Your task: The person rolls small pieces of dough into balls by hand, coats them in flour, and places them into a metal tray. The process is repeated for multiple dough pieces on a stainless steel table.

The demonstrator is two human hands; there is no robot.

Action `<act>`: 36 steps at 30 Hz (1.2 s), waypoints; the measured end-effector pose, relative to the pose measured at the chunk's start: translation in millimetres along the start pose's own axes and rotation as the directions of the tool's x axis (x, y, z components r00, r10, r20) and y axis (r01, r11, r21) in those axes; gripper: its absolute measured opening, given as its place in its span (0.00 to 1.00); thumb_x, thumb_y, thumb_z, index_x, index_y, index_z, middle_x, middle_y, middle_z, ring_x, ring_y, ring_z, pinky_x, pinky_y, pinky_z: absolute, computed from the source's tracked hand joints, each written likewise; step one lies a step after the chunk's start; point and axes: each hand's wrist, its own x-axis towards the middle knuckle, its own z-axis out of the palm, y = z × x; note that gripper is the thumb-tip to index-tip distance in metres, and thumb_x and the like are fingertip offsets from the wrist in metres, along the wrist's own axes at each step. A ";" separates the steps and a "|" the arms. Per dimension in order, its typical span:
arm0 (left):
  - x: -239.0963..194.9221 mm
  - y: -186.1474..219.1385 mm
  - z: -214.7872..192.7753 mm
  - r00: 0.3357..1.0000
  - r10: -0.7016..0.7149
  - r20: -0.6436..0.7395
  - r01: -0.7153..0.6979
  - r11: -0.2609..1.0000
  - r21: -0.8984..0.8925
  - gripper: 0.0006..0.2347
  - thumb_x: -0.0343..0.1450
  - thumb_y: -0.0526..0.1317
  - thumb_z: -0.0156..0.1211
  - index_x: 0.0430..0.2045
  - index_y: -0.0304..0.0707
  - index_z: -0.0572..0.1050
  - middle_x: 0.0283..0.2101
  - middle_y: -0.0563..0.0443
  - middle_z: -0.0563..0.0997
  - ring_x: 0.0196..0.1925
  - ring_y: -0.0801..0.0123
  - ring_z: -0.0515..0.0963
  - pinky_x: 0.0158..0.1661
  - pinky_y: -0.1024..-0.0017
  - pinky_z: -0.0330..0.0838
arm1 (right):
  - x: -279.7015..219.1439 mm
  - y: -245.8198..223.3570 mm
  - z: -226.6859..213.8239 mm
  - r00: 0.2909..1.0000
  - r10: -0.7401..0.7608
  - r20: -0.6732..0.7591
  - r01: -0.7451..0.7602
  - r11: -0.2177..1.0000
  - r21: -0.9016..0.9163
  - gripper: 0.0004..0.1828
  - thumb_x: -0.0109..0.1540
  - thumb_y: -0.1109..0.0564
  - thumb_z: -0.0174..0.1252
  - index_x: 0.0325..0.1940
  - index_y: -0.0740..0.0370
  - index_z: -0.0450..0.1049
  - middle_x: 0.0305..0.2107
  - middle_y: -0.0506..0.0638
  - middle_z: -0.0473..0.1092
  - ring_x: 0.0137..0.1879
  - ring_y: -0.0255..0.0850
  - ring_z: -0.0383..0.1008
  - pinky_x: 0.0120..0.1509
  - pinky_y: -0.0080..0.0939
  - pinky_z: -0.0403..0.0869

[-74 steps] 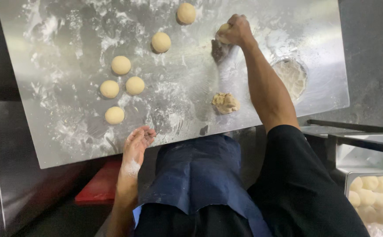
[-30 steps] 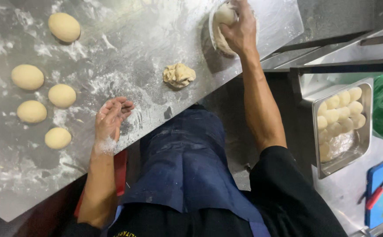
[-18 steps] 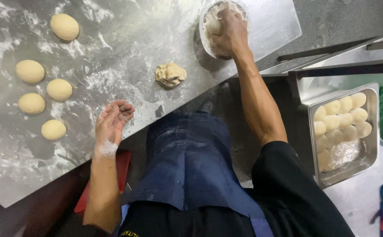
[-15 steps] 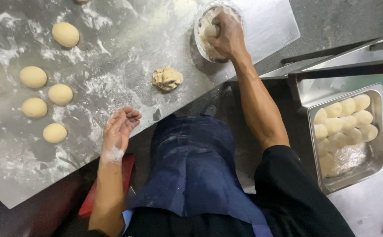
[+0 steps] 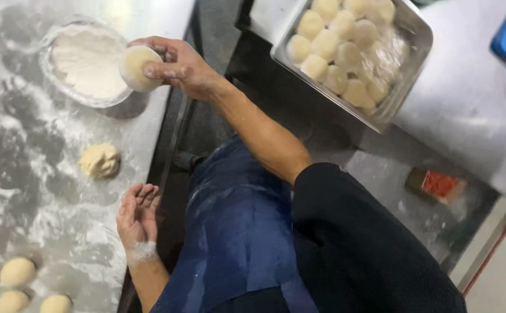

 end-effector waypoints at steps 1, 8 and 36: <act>6.7 0.7 -2.5 1.000 -0.019 0.009 0.019 0.999 0.033 0.14 0.79 0.40 0.52 0.55 0.28 0.71 0.52 0.39 0.80 0.56 0.53 0.80 0.61 0.56 0.74 | -28.8 -11.9 -14.7 0.997 -0.046 -0.057 0.042 0.997 -0.070 0.37 0.60 0.49 0.70 0.69 0.67 0.68 0.56 0.60 0.73 0.62 0.49 0.77 0.70 0.51 0.80; 53.7 11.8 27.0 0.984 -0.120 0.133 0.096 0.980 0.176 0.14 0.80 0.41 0.52 0.56 0.29 0.71 0.52 0.38 0.79 0.56 0.53 0.79 0.60 0.56 0.72 | -246.3 -135.6 -163.9 0.469 -0.095 -0.878 -0.265 0.933 -0.243 0.24 0.60 0.63 0.59 0.62 0.64 0.72 0.44 0.55 0.78 0.43 0.42 0.83 0.35 0.38 0.79; 45.8 7.3 25.7 0.998 -0.062 0.028 0.057 0.988 0.141 0.11 0.79 0.41 0.55 0.50 0.31 0.73 0.46 0.40 0.83 0.49 0.59 0.82 0.52 0.63 0.75 | -291.2 -142.5 -243.3 0.592 -0.146 -0.793 -0.708 0.377 -0.597 0.14 0.69 0.59 0.53 0.51 0.70 0.78 0.37 0.62 0.77 0.41 0.45 0.77 0.48 0.45 0.74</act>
